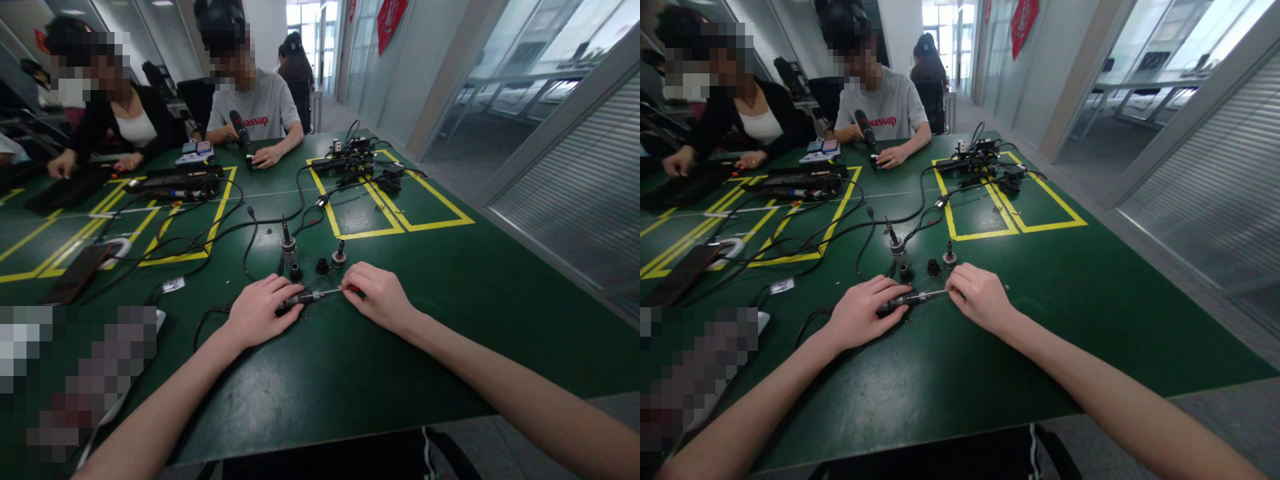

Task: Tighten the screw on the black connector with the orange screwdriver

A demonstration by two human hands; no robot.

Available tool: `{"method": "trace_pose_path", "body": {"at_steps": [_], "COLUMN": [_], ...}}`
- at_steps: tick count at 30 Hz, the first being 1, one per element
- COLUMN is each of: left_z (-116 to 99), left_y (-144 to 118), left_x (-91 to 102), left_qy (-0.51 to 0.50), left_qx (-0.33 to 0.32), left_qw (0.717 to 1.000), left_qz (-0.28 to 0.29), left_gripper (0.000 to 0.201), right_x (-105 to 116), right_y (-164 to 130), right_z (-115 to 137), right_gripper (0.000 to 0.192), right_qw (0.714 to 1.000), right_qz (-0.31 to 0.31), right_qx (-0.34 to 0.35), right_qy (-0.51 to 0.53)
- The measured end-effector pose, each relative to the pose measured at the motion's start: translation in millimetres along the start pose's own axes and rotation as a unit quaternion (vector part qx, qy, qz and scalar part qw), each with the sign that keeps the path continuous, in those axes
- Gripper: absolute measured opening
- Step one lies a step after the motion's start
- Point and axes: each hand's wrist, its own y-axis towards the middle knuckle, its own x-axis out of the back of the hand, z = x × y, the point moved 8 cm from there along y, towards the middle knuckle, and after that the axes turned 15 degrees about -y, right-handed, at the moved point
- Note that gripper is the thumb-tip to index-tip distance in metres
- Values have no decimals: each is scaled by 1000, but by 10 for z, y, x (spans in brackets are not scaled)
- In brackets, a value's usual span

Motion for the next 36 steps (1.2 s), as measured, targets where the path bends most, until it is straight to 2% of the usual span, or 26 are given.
{"method": "trace_pose_path", "body": {"at_steps": [6, 11, 18, 29, 36], "left_z": [-12, -10, -5, -25, -16], "left_y": [19, 20, 12, 23, 25], "left_x": [2, -16, -20, -28, -28], "left_qy": [12, 2, -6, 1, -4], "left_qx": [2, 10, 15, 0, 11], "left_qw": [1000, 1000, 1000, 1000, 1000], "left_qz": [-22, -25, -24, -22, -16], "left_gripper": [30, 23, 22, 25, 25], "right_x": [-41, -6, -11, 48, 79], "right_y": [-7, 3, -33, 11, 22], "right_z": [26, 51, 34, 80, 98], "right_gripper": [17, 11, 18, 18, 21], "right_qw": [1000, 999, 996, 999, 999], "right_qz": [19, 21, 42, -7, -14], "right_qx": [-2, 9, 48, 51, 50], "right_qy": [-4, 24, 56, 15, 3]}}
